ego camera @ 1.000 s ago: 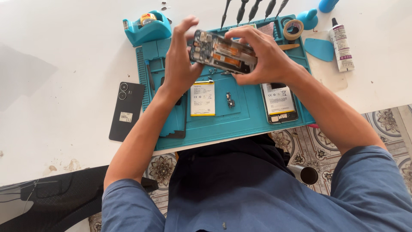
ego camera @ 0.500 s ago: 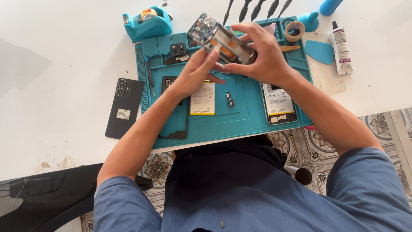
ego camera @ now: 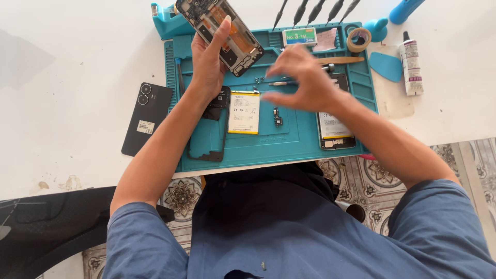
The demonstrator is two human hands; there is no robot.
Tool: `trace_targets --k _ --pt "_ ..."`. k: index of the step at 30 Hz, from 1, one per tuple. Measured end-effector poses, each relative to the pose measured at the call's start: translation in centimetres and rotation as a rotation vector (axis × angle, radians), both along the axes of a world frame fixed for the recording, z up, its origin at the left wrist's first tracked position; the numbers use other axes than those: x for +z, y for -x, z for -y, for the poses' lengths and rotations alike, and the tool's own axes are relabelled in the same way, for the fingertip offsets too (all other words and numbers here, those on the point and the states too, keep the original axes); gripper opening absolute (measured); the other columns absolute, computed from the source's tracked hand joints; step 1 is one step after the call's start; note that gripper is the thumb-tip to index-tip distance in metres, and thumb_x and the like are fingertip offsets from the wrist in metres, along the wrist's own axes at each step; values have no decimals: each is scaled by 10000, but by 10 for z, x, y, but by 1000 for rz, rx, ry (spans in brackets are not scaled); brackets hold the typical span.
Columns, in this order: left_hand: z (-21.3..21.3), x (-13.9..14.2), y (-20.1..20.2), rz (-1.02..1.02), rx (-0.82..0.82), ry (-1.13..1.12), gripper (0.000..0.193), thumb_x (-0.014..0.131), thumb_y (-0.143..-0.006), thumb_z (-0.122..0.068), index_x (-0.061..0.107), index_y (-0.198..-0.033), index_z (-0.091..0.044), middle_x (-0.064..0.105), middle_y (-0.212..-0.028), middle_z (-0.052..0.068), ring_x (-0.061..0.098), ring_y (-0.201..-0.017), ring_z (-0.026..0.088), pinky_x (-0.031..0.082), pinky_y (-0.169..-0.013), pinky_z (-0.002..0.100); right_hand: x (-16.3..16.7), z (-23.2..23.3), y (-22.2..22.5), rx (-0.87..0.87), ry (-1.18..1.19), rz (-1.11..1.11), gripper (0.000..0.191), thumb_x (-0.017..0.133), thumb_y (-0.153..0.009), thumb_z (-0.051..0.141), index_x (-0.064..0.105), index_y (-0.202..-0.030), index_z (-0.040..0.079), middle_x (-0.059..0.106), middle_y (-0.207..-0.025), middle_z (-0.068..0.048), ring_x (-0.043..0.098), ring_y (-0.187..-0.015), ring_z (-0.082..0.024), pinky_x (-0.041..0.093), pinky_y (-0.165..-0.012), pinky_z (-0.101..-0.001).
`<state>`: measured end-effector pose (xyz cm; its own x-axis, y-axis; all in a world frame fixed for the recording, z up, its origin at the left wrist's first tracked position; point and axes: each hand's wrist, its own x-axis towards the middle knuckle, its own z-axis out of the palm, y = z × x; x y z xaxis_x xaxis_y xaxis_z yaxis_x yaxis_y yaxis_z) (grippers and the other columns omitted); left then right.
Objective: The person assembles a smartphone by connecting internal components, installing the battery, and securing the back cover. The person uses a screwdriver to fasten screws and aligns connectors before closing the device.
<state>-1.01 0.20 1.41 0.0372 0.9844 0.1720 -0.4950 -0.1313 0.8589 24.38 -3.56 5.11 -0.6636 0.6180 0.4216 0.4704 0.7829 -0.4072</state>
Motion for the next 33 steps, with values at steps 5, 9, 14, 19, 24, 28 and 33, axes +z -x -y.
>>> trace_targets --k 5,9,14,19,24,28,33 --pt "-3 -5 -1 19 9 2 410 765 -944 -345 580 -1181 -66 705 -1088 87 760 -923 137 700 -731 336 -11 25 24 -18 -178 262 940 816 -705 781 748 -1059 -87 585 -960 -113 479 -934 -224 427 -781 -405" --pt "-3 -6 -2 21 -12 -1 377 763 -957 -330 597 -1167 -64 706 -1082 84 756 -914 132 686 -749 325 -11 28 31 -36 -128 211 881 841 -700 750 752 -1057 -51 592 -988 -112 478 -955 -227 399 -810 -410" --pt "0 -6 -2 6 -9 13 359 755 -958 -330 604 -1148 -66 706 -1063 72 751 -898 123 679 -739 316 -11 23 32 -37 78 78 677 890 -722 607 726 -1013 18 599 -1013 -83 485 -1000 -235 385 -898 -407" --pt "0 -4 -2 -49 30 16 332 761 -958 -296 612 -1127 -52 710 -1047 80 747 -883 126 683 -751 313 -11 21 32 55 285 -39 445 886 -807 392 656 -985 56 636 -955 -49 564 -942 -193 461 -839 -373" --pt "4 -2 -1 -19 -5 43 261 725 -948 -160 613 -1135 -16 702 -1043 91 731 -887 140 652 -771 309 -10 26 31 134 624 -227 264 786 -931 199 577 -1024 68 717 -946 -27 693 -878 -139 527 -782 -286" --pt "1 -3 1 4 -3 106 189 623 -943 -82 584 -1118 -21 697 -1026 98 728 -874 156 653 -778 326 -10 25 30 182 794 -387 215 721 -975 91 533 -1076 70 703 -962 -28 693 -928 -129 593 -811 -257" --pt "-3 -9 4 34 -62 123 198 494 -961 -70 549 -1143 -14 666 -1032 110 708 -879 170 649 -803 359 -7 8 18 131 679 -593 194 644 -1029 50 505 -1160 84 645 -994 -21 735 -1018 -153 633 -800 -281"
